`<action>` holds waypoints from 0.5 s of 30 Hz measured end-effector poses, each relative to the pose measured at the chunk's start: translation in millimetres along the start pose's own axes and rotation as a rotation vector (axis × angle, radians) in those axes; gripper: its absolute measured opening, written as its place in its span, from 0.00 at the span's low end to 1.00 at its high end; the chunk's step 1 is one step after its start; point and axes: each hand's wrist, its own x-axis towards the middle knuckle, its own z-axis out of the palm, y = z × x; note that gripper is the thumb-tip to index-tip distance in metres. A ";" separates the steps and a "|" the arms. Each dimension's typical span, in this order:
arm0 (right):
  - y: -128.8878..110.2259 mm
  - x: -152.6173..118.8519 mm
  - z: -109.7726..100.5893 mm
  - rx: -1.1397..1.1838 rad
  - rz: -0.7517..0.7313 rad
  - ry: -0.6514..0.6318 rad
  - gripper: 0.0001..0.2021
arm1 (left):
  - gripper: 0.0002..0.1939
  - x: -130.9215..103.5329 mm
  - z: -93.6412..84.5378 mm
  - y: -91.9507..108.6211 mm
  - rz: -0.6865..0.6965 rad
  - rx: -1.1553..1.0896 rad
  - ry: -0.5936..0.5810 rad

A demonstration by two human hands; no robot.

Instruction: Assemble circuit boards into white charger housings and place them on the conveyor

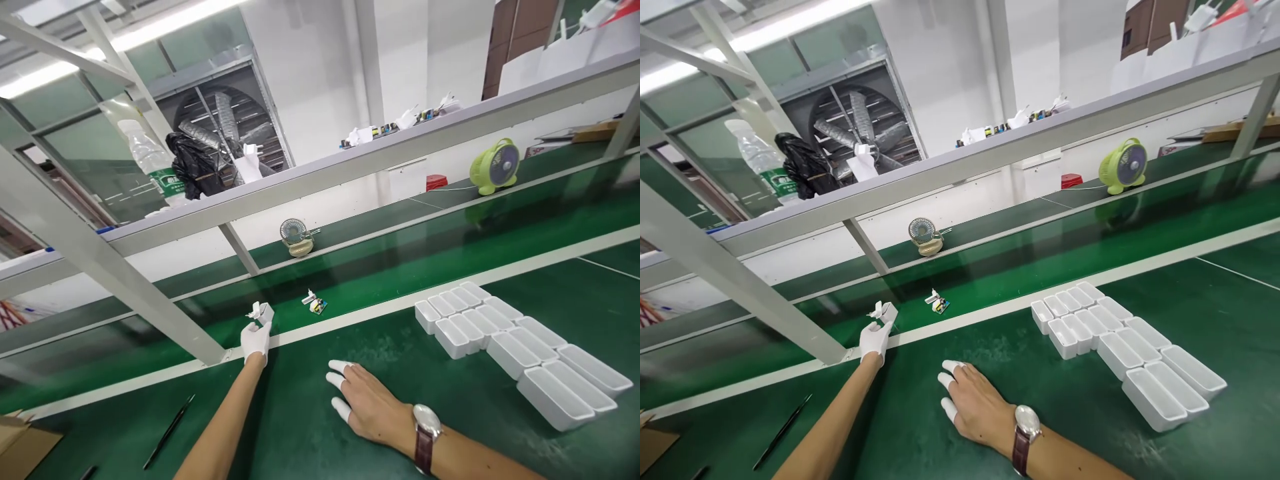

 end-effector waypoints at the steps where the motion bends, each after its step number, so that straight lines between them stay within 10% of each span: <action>1: 0.7 -0.1 1.4 0.001 0.003 -0.006 0.20 | 0.25 -3.8 5.8 0.5 0.012 0.002 -0.008; 9: -0.5 0.9 2.1 0.002 -0.001 -0.041 0.18 | 0.33 -25.3 65.4 25.8 0.225 -0.018 -0.180; 15: 1.0 5.0 -3.7 0.002 -0.084 -0.041 0.15 | 0.24 -8.1 75.6 51.7 0.211 -0.053 -0.213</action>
